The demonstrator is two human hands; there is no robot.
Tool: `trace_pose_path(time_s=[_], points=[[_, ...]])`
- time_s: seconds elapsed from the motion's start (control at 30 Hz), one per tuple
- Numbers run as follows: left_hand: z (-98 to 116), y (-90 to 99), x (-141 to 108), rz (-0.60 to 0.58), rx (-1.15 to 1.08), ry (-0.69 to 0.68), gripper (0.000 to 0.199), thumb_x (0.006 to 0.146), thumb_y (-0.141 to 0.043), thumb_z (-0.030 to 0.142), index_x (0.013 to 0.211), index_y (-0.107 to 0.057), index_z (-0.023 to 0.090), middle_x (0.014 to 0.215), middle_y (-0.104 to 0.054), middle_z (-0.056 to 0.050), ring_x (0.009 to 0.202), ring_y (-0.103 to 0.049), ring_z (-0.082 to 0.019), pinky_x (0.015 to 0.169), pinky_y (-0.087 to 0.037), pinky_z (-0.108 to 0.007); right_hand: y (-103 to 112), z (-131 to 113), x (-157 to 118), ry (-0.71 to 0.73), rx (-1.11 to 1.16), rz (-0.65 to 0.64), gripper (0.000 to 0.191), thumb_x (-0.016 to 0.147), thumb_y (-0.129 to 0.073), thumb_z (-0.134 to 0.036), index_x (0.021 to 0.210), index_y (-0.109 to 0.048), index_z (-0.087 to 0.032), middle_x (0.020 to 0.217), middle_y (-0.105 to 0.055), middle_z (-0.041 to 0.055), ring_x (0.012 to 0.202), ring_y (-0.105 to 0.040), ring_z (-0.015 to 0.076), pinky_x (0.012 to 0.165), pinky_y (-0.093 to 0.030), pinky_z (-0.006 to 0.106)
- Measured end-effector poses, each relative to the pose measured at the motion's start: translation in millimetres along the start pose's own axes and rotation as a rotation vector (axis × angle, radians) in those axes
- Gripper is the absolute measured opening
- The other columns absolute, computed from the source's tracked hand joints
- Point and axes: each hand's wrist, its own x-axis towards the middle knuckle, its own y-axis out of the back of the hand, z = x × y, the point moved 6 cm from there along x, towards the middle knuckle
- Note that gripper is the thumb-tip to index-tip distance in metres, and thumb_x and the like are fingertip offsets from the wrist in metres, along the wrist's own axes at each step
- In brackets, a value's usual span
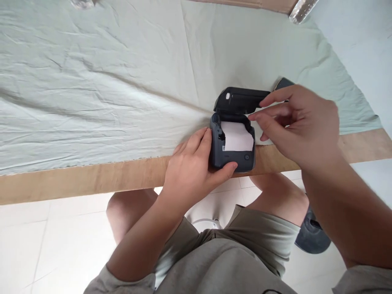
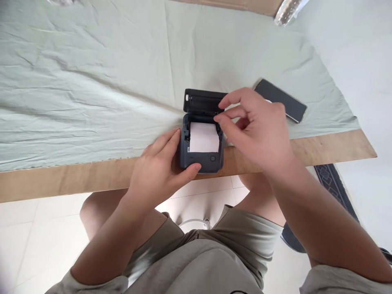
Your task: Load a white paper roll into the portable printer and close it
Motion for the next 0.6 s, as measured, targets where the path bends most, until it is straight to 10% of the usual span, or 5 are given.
trace_pose_path(time_s=[0.33,0.6], points=[[-3,-0.4,-1,-0.011,0.037,-0.016,0.088,0.102,-0.074,0.064,0.164,-0.06,0.004,0.163,-0.068,-0.025,0.144,-0.072,-0.044,0.124,-0.06,-0.059,-51,-3,49,0.329,-0.439,-0.706,0.012,0.083,-0.079,-0.023,0.09,-0.077,-0.032,0.068,-0.073,-0.0039,0.053,-0.051,0.016,0.057,-0.037,0.036],[-5,1.3,-2,0.009,0.004,-0.019,0.081,0.103,-0.071,0.068,0.162,-0.062,0.013,0.163,-0.07,-0.019,0.142,-0.073,-0.042,0.123,-0.061,-0.057,-5,-22,47,0.204,-0.237,-0.586,0.034,0.083,-0.084,-0.035,0.117,-0.08,-0.038,0.091,-0.081,-0.0034,0.049,-0.051,0.0099,0.048,-0.036,0.033]])
